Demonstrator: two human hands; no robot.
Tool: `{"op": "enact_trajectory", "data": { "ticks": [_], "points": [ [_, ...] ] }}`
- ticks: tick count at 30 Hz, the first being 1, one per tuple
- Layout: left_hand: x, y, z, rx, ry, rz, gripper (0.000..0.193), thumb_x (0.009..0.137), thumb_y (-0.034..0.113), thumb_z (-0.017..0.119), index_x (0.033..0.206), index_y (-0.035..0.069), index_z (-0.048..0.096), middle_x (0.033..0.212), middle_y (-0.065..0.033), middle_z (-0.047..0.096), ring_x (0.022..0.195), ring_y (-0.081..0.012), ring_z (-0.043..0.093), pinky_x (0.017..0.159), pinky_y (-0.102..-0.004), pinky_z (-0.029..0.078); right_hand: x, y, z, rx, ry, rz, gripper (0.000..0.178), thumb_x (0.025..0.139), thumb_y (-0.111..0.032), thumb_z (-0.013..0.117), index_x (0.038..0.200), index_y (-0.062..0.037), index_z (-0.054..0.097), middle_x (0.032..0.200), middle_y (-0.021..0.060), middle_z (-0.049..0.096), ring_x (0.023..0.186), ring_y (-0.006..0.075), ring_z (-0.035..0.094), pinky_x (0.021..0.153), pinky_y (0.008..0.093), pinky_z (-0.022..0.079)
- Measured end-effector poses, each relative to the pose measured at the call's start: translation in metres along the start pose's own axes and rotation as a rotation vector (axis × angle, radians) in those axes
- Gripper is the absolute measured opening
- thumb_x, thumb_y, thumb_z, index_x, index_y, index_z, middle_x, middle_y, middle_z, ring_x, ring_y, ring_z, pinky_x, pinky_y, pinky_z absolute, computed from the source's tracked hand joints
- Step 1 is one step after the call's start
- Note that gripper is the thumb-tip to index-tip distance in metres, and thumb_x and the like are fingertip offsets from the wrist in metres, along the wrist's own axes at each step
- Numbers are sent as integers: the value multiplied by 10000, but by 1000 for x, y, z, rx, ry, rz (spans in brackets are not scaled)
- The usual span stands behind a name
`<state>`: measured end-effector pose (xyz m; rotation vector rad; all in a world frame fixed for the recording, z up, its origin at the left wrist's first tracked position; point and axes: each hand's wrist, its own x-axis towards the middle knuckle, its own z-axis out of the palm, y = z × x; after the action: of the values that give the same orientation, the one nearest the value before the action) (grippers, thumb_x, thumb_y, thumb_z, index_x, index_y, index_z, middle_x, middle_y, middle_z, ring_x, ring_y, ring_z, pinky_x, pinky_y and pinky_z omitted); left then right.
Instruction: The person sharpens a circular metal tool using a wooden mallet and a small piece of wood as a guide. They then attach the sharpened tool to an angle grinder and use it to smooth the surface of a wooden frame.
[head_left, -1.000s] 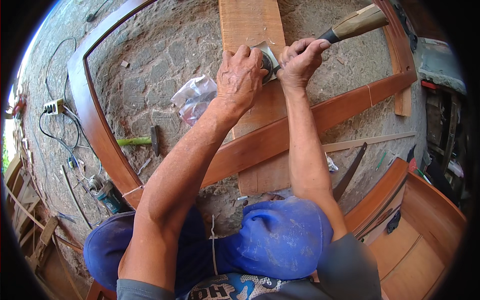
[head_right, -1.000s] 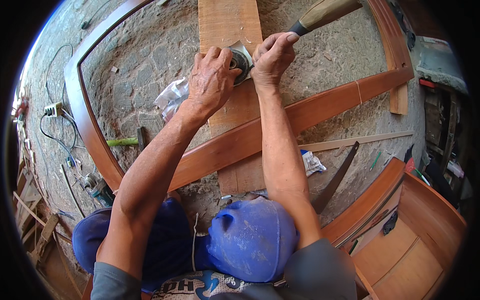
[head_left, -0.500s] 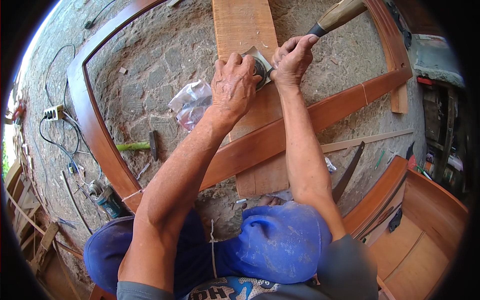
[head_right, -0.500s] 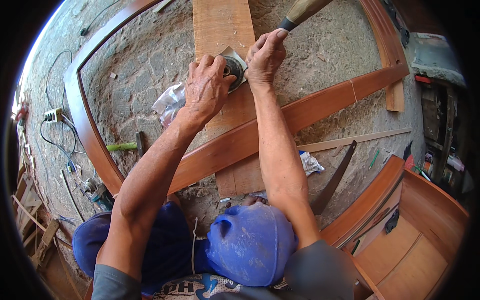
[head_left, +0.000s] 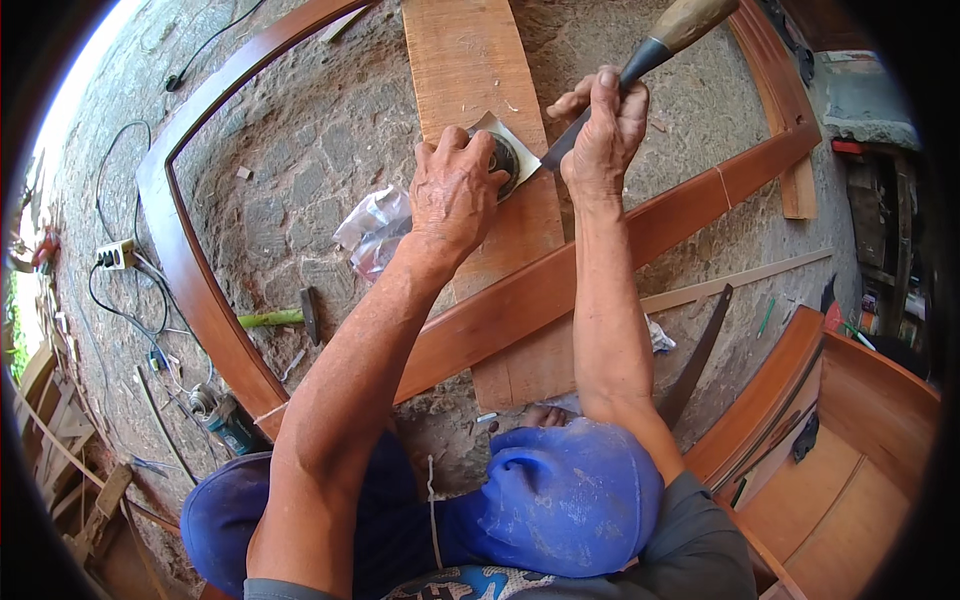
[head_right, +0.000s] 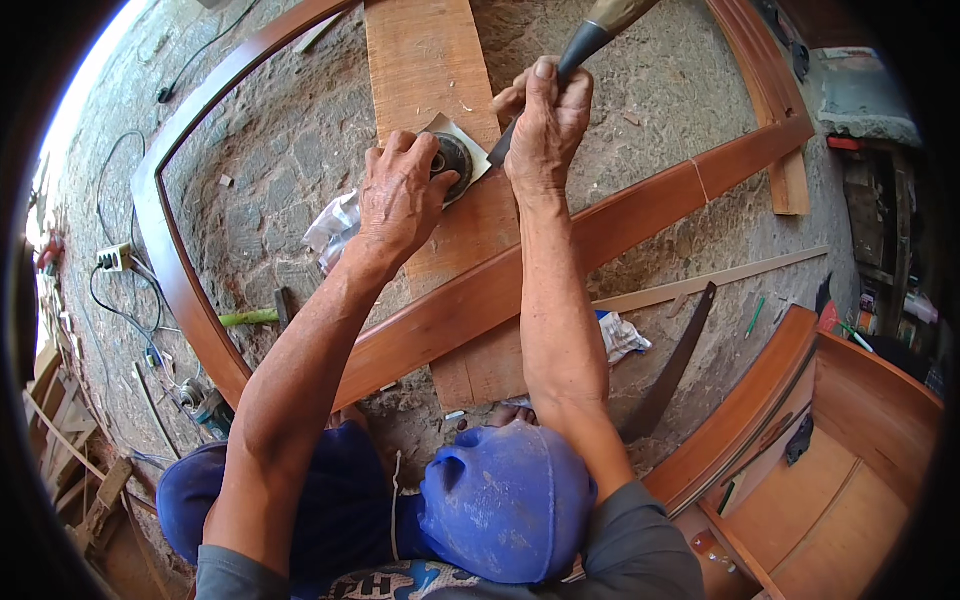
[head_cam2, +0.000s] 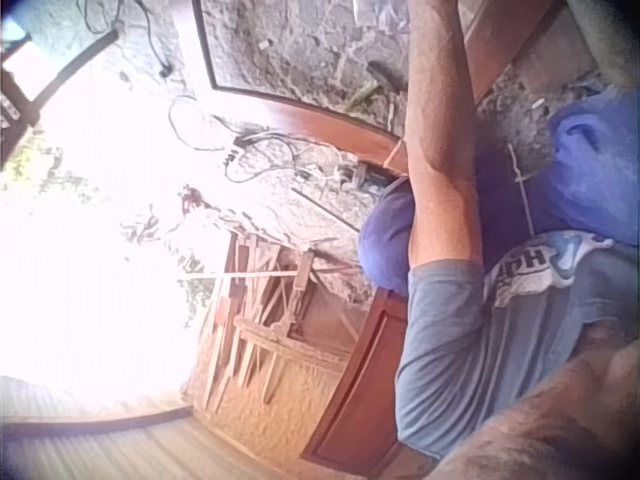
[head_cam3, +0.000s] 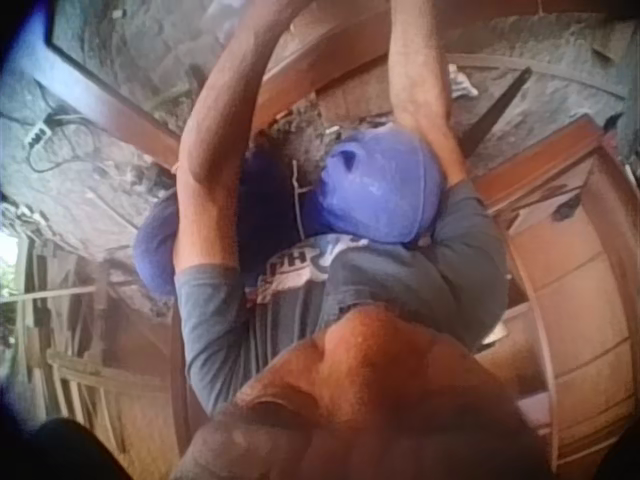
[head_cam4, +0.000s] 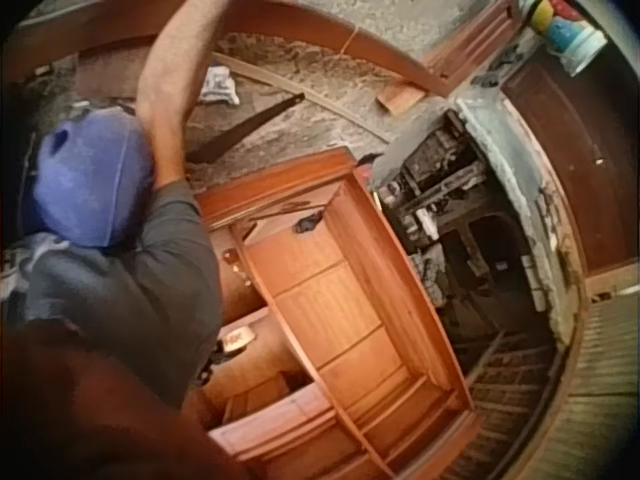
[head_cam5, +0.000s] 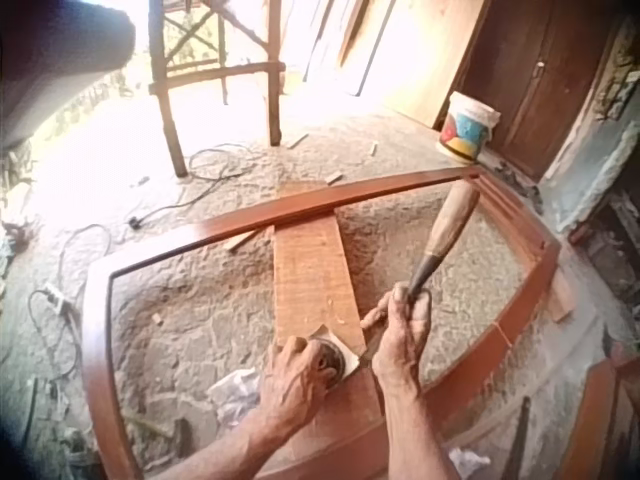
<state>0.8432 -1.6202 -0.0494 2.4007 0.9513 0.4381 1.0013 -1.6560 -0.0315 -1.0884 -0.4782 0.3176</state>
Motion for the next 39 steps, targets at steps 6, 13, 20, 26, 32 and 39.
{"op": "enact_trajectory", "data": {
  "ticks": [6,13,20,26,32,39],
  "points": [
    [2,2,-1,6,-12,-3,344,825,220,759,1096,65,614,1135,-170,604,1029,-418,565,885,-494,485,11,-4,-1,32,-213,157,475,1038,-504,502,1131,-38,527,616,-20,465,414,32,361,376,189,300],
    [2,1,-2,-2,-14,-5,336,822,226,761,1078,62,620,1140,-168,604,1028,-419,572,880,-501,492,11,19,9,-36,-269,310,704,990,-700,389,777,-54,566,511,-76,336,398,23,270,361,221,199],
    [1,2,-4,-20,-24,-21,344,813,224,773,1082,65,629,1140,-167,612,1039,-418,575,887,-497,495,8,28,14,-57,-319,348,725,960,-732,417,758,-50,560,510,-72,337,395,29,274,360,226,204],
    [1,0,-4,-12,-25,-19,343,806,219,779,1079,68,637,1140,-166,609,1027,-414,579,885,-493,496,7,32,17,-69,-304,364,733,946,-745,432,754,-48,557,507,-73,332,399,33,295,367,225,216],
    [1,0,-3,-30,-7,-7,335,808,217,778,1069,62,635,1119,-162,606,999,-408,580,874,-488,489,5,32,17,-109,-305,345,733,945,-749,426,726,-58,527,516,-73,322,415,37,306,383,229,231],
    [-2,-3,0,-27,32,22,321,827,232,766,1050,60,612,1090,-152,600,972,-408,570,864,-493,480,-2,36,19,-232,-251,213,741,897,-810,415,787,-79,477,546,-45,320,414,62,294,374,240,222]
  ]
}}
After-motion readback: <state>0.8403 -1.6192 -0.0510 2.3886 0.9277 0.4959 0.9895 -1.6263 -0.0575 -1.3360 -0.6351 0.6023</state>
